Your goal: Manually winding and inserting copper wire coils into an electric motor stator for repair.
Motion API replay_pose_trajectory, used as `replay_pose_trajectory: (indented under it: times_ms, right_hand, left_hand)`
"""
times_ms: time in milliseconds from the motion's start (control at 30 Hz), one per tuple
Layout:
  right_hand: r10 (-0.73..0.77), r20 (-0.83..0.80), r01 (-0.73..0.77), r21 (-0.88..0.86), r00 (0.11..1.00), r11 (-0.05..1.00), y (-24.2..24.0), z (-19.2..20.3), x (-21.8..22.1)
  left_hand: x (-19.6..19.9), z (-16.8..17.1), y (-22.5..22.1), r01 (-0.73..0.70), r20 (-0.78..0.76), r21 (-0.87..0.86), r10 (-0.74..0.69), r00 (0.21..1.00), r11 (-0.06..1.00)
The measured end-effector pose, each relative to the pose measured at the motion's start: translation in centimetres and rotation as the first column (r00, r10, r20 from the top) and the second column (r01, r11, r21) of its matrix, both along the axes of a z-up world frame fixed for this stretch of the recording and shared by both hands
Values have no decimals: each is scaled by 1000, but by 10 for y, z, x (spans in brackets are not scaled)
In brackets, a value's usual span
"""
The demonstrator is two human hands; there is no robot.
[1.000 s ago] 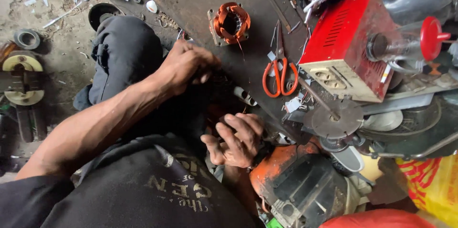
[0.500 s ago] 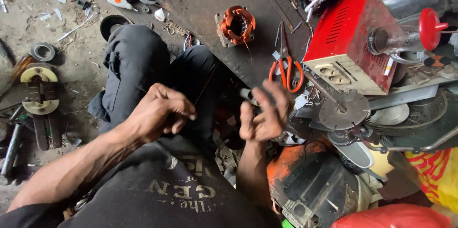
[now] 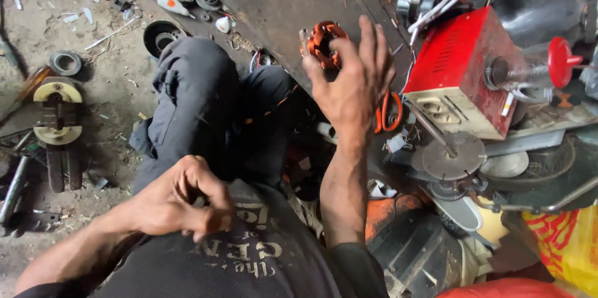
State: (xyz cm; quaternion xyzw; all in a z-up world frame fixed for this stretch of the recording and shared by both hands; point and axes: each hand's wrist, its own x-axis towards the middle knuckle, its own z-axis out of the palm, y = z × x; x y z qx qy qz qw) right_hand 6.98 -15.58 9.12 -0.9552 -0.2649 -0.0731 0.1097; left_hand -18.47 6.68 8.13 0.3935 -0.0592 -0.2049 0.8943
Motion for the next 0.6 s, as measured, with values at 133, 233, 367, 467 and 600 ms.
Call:
replay_pose_trajectory:
  times_ms: [133,233,367,467,600]
  right_hand:
    - [42,69,-29,-185,997,982,8,-44,10]
    - [23,41,-14,-218,999,976,16,-57,14]
    - [73,85,-57,-170,994,984,-8,-55,23]
    - [92,39,-84,-182,995,980,-21,-55,30]
    - [186,16,-182,-131,982,975,-26,-33,18]
  left_hand:
    - [4,-14,-2,-128,68,91,122,990,988]
    - [1,-28,0,-183,-105,97,193,975,978]
    - [6,-30,0,-175,-132,101,188,973,979]
    - [17,-45,-3,-167,-126,125,183,975,978]
    - [38,-55,-6,-202,-92,382,255,963,902]
